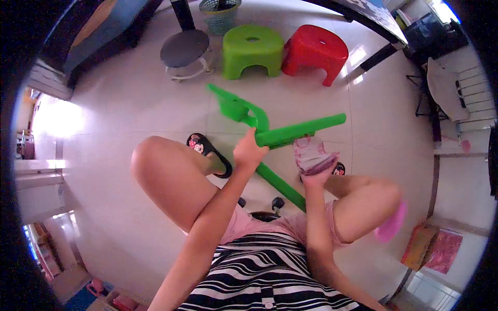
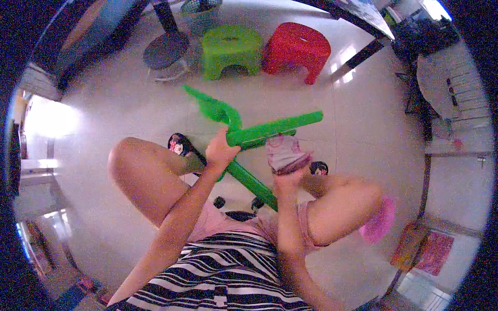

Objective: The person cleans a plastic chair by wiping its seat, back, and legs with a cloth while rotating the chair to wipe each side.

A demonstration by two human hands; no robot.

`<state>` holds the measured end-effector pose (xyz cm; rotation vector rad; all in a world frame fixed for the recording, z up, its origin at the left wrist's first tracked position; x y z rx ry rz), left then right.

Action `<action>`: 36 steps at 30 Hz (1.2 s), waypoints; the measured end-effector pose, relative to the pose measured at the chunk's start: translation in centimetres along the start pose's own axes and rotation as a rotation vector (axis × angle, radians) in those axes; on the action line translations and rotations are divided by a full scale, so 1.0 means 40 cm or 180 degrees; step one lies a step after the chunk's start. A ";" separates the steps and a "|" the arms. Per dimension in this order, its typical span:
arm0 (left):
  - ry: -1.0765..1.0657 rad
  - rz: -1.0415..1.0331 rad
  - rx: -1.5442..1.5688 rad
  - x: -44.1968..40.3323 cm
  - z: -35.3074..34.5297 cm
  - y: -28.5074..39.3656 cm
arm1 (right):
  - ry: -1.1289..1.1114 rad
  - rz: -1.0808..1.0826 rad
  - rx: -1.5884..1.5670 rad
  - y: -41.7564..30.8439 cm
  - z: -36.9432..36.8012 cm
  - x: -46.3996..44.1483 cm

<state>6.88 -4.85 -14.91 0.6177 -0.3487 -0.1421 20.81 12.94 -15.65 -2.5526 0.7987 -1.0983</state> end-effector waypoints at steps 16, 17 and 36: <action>0.0430 -0.0086 0.1337 0.103 -0.007 -0.048 | -0.0639 -0.0355 0.1166 -0.034 -0.077 0.116; 0.0391 -0.0025 0.1296 0.113 0.000 -0.049 | -0.0475 -0.0327 0.1370 -0.036 -0.061 0.114; 0.0485 0.0084 0.1180 0.220 -0.027 -0.074 | -0.1133 0.2652 0.4555 0.018 -0.283 0.104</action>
Point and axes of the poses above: each hand's wrist, its own x-axis away from the middle knuckle, its own z-axis out of the back of the hand, y = z × x, the point moved 3 cm from there along -x, towards the middle knuckle, and after that the axes turned 3 degrees about y, right-handed, at the moved point
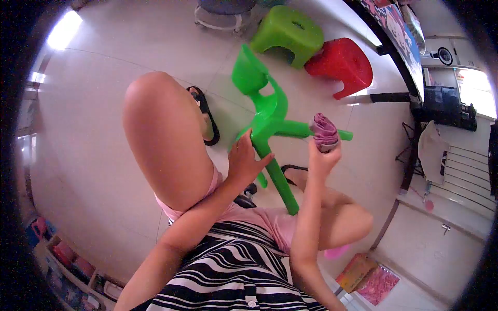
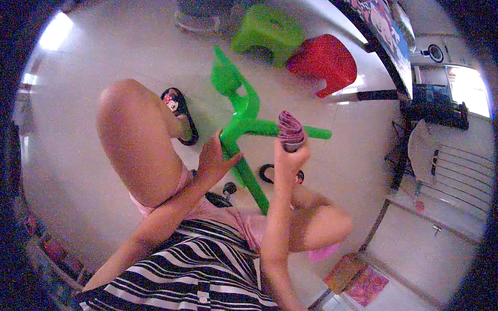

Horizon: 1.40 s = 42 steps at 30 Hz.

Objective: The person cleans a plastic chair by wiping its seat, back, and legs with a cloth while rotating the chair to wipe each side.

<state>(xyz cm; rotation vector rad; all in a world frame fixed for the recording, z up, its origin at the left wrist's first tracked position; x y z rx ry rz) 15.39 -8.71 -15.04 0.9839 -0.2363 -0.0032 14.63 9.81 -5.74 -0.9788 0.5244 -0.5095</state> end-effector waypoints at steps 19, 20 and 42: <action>-0.0264 0.0009 -0.0119 -0.004 0.002 0.019 | -0.1859 0.1655 0.1778 0.041 -0.150 0.014; -0.0231 -0.0021 -0.0108 -0.004 0.002 0.018 | -0.1875 0.1686 0.1787 0.038 -0.151 0.016; -0.0347 -0.0071 -0.0458 -0.011 -0.041 -0.035 | -0.2673 0.1898 0.1138 -0.016 -0.152 0.108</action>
Point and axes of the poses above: each hand's wrist, its own x-axis away from the middle knuckle, its own z-axis out of the back of the hand, y = z × x, the point moved 3 cm from there along -x, towards the middle knuckle, and after that the axes turned 3 degrees about y, right-handed, at the moved point
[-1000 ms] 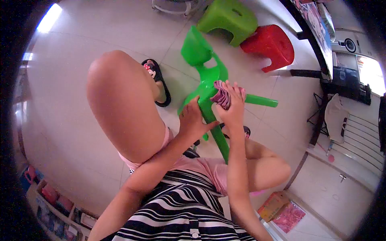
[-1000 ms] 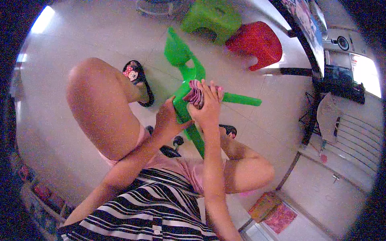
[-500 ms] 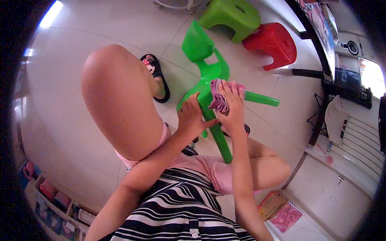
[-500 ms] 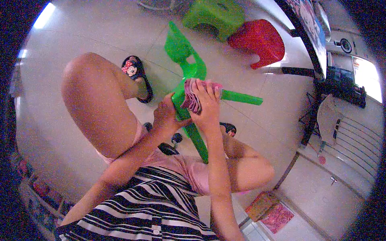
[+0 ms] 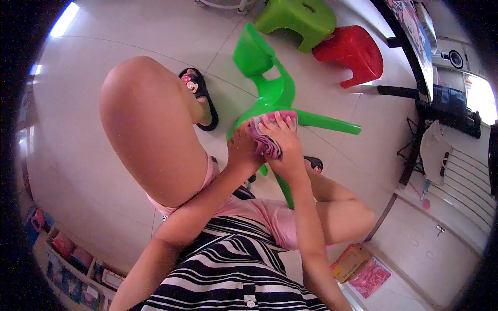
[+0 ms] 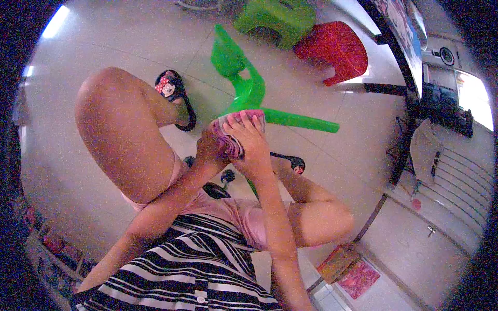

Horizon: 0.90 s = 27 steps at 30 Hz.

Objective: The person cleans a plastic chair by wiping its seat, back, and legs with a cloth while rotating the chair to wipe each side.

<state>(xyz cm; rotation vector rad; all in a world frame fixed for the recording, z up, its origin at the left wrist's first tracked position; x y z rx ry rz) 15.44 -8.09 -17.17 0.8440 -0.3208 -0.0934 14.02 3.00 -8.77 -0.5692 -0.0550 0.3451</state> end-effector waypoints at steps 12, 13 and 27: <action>0.0184 -0.0105 0.0421 0.003 0.047 0.029 | 0.0154 -0.0124 0.0283 0.045 0.080 -0.035; 0.0217 -0.0106 0.0392 0.004 0.050 0.032 | 0.0256 -0.0165 0.0358 0.072 0.085 -0.035; 0.0188 -0.0084 0.0262 0.000 0.043 0.033 | 0.0494 -0.0267 0.0573 0.118 0.075 -0.025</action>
Point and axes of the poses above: each hand's wrist, its own x-axis away from the middle knuckle, its own z-axis out of the back of the hand, y = z × x, the point moved 3 cm from there along -x, towards the middle knuckle, and after that the axes turned 3 degrees about y, right-handed, at the moved point
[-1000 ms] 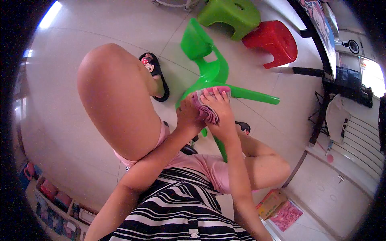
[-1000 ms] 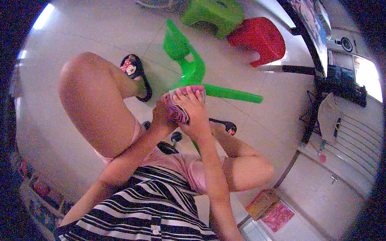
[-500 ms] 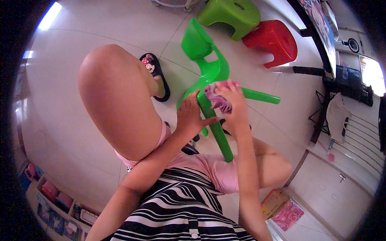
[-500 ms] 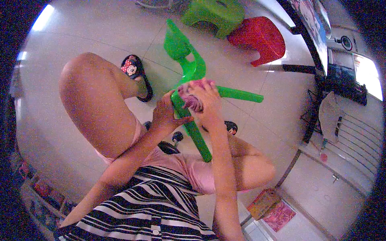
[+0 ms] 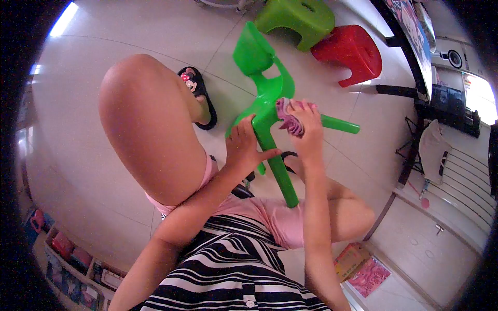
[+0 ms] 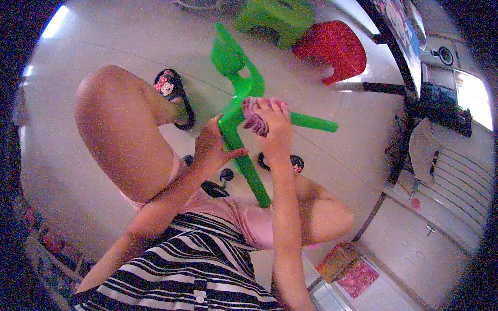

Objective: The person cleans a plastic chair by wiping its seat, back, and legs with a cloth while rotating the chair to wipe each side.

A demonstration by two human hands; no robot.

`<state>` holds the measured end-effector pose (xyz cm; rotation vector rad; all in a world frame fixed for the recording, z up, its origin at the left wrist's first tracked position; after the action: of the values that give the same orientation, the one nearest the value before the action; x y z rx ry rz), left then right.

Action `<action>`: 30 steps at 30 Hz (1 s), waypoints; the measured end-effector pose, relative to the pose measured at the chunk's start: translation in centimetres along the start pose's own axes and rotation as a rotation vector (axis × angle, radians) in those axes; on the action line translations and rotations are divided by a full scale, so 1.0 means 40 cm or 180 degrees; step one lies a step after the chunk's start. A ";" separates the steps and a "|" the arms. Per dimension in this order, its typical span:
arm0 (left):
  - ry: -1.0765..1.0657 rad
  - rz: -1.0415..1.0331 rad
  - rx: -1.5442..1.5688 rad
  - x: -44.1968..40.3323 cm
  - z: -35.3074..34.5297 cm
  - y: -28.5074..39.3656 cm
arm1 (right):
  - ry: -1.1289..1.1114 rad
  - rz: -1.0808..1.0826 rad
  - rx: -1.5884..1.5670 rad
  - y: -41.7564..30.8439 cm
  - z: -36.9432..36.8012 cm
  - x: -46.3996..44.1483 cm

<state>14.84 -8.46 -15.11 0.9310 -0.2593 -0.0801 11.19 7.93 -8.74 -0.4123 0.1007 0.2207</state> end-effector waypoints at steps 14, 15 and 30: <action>0.0420 -0.0330 0.0128 0.004 -0.018 -0.036 | -0.0153 0.0453 -0.0609 -0.151 -0.048 0.048; 0.0410 -0.0264 0.0219 0.003 -0.018 -0.035 | -0.0136 0.0449 -0.0613 -0.152 -0.047 0.046; 0.0022 -0.0023 0.0137 -0.003 -0.002 -0.010 | 0.0210 0.0093 -0.0346 0.010 0.007 -0.009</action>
<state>14.77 -8.60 -15.51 0.9748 -0.2520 -0.0783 10.77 8.32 -8.60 -0.5267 0.1601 0.2421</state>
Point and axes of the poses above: each hand's wrist, its own x-axis away from the middle knuckle, its own z-axis out of the back of the hand, y = z × x, the point moved 3 cm from there along -x, towards the middle knuckle, and after that the axes turned 3 degrees about y, right-handed, at the moved point
